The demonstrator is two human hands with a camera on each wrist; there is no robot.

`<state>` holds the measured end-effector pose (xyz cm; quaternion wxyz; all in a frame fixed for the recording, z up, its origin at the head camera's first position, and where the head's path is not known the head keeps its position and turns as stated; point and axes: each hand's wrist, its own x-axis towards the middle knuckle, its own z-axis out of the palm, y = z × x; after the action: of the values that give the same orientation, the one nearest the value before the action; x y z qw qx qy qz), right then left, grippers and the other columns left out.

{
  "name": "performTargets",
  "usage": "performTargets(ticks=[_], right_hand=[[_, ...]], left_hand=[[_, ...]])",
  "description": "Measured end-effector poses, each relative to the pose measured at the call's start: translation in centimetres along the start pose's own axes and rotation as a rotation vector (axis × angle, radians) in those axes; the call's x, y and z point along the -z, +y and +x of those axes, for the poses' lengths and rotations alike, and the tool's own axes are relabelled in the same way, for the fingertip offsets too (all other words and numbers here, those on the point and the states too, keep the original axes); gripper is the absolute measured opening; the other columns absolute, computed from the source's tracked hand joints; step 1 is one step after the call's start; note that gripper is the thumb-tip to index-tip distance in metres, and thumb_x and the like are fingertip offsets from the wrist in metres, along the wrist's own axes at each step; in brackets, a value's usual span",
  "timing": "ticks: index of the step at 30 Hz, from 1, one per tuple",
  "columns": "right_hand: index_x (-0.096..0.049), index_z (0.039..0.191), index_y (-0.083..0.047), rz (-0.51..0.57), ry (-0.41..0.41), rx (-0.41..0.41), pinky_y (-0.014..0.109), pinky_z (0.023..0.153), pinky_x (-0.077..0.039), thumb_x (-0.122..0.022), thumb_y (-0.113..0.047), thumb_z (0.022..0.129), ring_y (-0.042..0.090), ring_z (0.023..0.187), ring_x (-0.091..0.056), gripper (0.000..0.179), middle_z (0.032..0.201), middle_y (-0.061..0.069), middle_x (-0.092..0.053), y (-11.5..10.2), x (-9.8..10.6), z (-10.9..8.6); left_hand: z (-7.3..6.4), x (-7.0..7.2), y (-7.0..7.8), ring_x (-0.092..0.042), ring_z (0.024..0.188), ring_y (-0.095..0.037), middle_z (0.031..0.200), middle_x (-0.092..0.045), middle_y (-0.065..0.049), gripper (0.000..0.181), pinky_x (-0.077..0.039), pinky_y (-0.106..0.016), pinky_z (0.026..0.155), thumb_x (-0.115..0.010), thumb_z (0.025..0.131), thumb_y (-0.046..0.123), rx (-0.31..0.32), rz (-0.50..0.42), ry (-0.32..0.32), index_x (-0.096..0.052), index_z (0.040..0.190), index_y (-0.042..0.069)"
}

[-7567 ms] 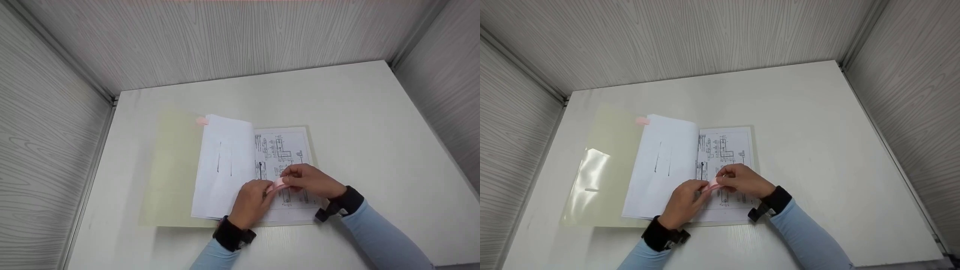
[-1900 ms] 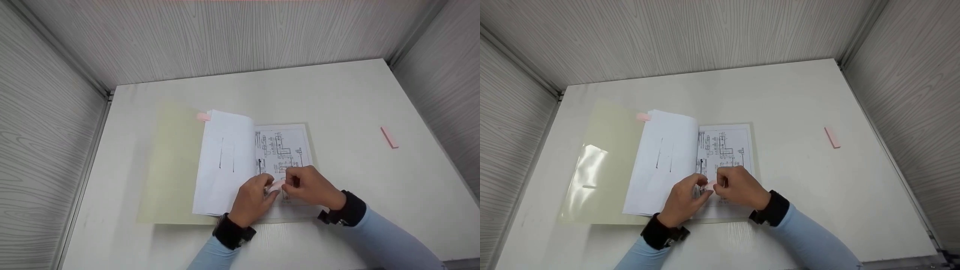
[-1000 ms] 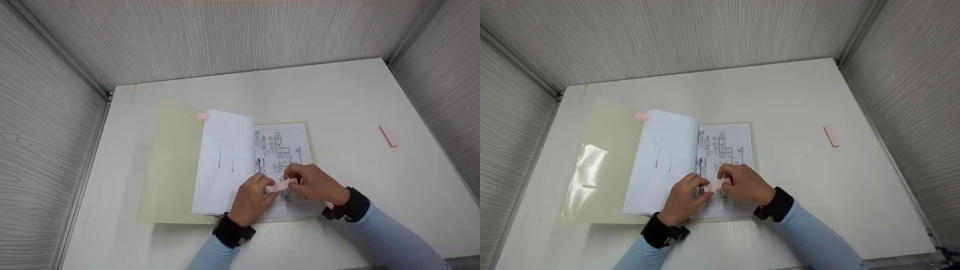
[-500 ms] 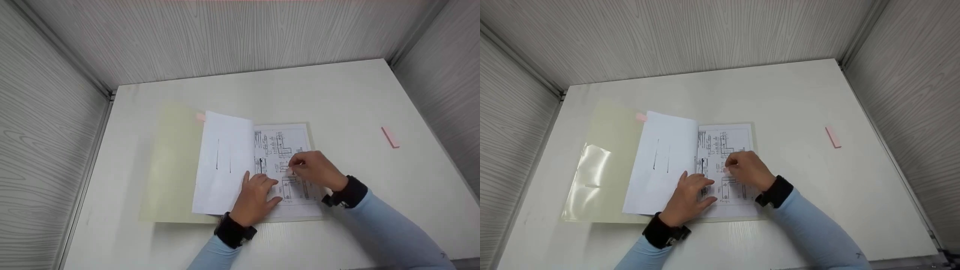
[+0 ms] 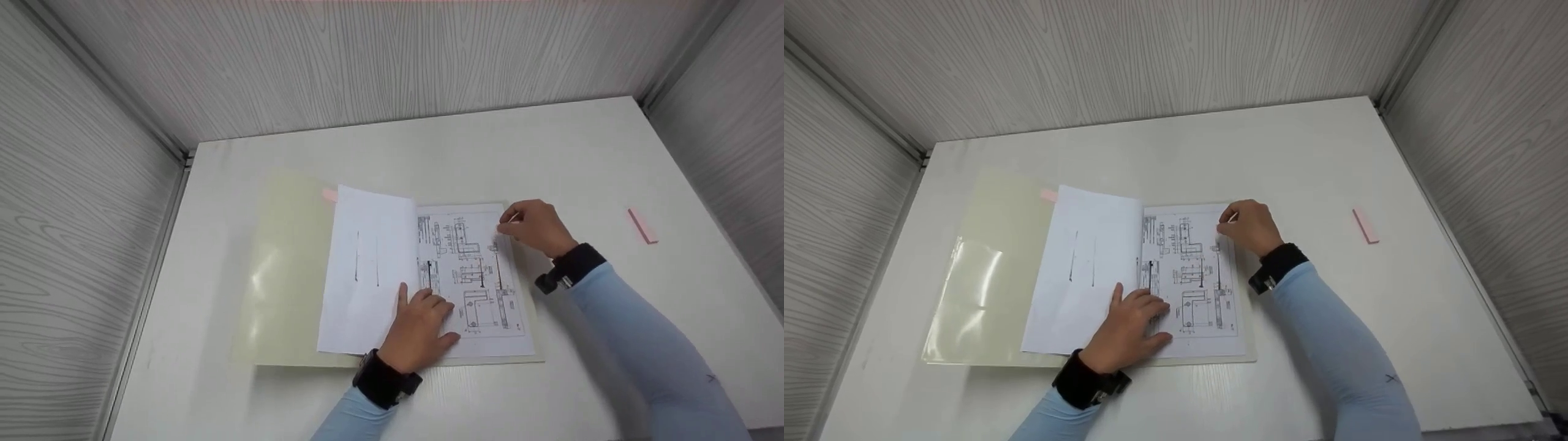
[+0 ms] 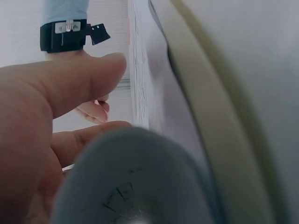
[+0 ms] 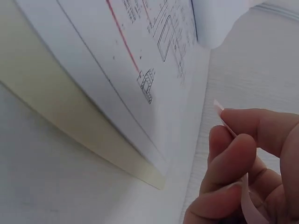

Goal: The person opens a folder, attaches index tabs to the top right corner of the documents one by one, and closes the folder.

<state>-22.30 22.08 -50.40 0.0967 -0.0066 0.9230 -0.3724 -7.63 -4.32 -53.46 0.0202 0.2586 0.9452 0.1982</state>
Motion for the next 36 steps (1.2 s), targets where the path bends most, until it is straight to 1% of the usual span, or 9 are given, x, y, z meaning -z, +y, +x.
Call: performTargets(ticks=[6,10,16,22,29,36], right_hand=[[-0.070,0.096,-0.009,-0.011,0.008,-0.081,0.037,0.072,-0.043,-0.069,-0.022,0.086,0.028,0.089,-0.053,0.016,0.103,0.011,-0.061,0.2,-0.5,1.9],[-0.071,0.095,-0.008,-0.020,0.011,-0.103,0.036,0.073,-0.043,-0.068,-0.021,0.085,0.028,0.091,-0.053,0.016,0.106,0.011,-0.061,0.1,-1.0,3.0],[-0.071,0.096,-0.006,-0.057,0.007,-0.107,0.035,0.070,-0.045,-0.067,-0.022,0.085,0.028,0.089,-0.055,0.019,0.104,0.012,-0.062,-0.2,-1.3,4.0],[-0.071,0.097,-0.006,-0.060,0.004,-0.106,0.036,0.072,-0.045,-0.067,-0.021,0.085,0.028,0.091,-0.055,0.019,0.106,0.013,-0.064,-0.3,-1.5,4.8],[-0.072,0.095,-0.005,-0.066,0.004,-0.095,0.034,0.068,-0.045,-0.067,-0.019,0.085,0.027,0.084,-0.056,0.017,0.102,0.012,-0.065,-0.4,-1.7,5.1],[-0.071,0.093,-0.004,-0.082,0.004,-0.100,0.033,0.065,-0.045,-0.066,-0.016,0.084,0.027,0.084,-0.056,0.016,0.102,0.013,-0.064,-0.3,-1.9,5.3]], left_hand=[[0.0,-0.1,0.0,-0.047,0.125,-0.024,0.115,-0.065,0.001,0.042,-0.010,-0.062,0.110,-0.075,0.081,0.039,0.003,0.000,0.003,-0.068,0.116,0.016],[0.0,-0.1,0.0,-0.048,0.124,-0.024,0.115,-0.065,0.002,0.042,-0.010,-0.063,0.110,-0.075,0.081,0.038,0.003,-0.005,0.006,-0.068,0.116,0.017],[-0.1,0.0,0.0,-0.047,0.125,-0.023,0.116,-0.064,0.002,0.043,-0.010,-0.063,0.110,-0.074,0.082,0.040,-0.008,0.022,-0.009,-0.067,0.118,0.016],[-0.1,0.0,0.0,-0.046,0.126,-0.023,0.117,-0.064,0.002,0.045,-0.009,-0.062,0.110,-0.074,0.082,0.041,0.001,0.019,-0.021,-0.066,0.119,0.017],[0.0,-0.1,0.0,-0.047,0.126,-0.023,0.116,-0.065,0.002,0.045,-0.009,-0.062,0.110,-0.075,0.081,0.041,0.005,0.013,-0.013,-0.067,0.118,0.017],[0.0,-0.1,0.0,-0.047,0.125,-0.023,0.117,-0.065,0.002,0.044,-0.008,-0.062,0.111,-0.075,0.081,0.040,0.015,0.004,-0.016,-0.067,0.118,0.018]])
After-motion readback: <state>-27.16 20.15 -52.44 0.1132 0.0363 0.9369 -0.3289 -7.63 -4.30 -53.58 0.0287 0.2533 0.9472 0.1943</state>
